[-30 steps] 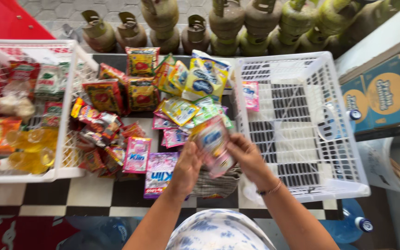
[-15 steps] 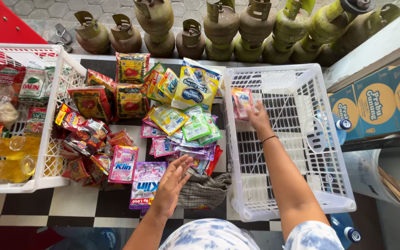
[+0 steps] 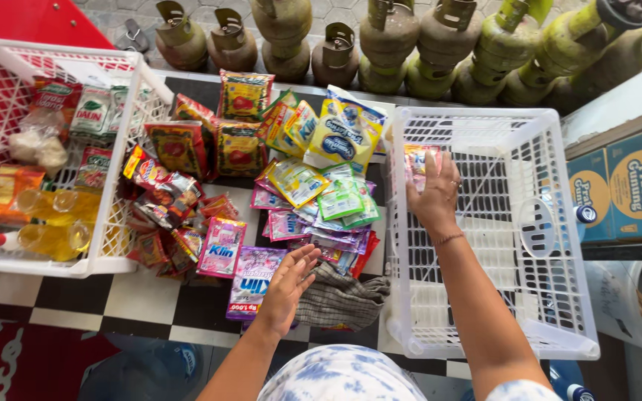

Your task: The person wipes packaged snacks and bottles of cooking oil with a cloth, then places them into a glass display case. The person also wipes the checkered countertop and sorts small snack packets into a white plastic basket.

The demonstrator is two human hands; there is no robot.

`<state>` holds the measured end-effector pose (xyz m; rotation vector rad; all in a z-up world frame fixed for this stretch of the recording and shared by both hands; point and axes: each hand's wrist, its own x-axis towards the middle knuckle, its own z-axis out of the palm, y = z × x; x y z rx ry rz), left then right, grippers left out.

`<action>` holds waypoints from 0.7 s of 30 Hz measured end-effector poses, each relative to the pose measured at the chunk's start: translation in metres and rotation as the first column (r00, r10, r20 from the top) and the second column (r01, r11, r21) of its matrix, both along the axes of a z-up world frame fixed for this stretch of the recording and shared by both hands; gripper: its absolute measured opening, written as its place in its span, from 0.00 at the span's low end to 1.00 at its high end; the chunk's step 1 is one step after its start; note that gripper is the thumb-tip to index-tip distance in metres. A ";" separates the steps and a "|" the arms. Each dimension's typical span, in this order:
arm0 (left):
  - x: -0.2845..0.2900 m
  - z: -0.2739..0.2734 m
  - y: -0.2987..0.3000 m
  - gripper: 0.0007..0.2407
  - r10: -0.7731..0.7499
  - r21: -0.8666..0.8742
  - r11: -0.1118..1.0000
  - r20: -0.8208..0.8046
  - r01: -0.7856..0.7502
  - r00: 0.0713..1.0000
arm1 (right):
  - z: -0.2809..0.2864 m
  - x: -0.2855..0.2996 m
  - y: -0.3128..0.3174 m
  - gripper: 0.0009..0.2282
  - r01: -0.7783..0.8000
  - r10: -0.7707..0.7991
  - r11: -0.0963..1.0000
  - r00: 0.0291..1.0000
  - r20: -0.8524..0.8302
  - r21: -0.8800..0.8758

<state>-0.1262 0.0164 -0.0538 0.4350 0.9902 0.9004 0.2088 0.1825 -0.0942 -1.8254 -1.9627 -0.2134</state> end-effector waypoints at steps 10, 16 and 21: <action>-0.006 -0.030 -0.004 0.16 0.034 -0.028 0.999 0.053 -0.033 0.998 | 0.029 -0.146 -0.008 0.24 -0.018 0.022 0.703 1.000 -0.004 -0.711; -0.030 -0.032 0.002 0.16 0.075 0.005 0.997 0.066 -0.075 0.995 | 0.012 -0.143 -0.027 0.24 -0.210 0.160 0.915 0.972 -0.169 -0.344; -0.033 -0.030 0.021 0.25 0.184 -0.083 0.983 0.370 -0.165 0.910 | 0.032 -0.182 -0.110 0.16 -0.498 0.466 0.845 0.865 -0.187 -0.195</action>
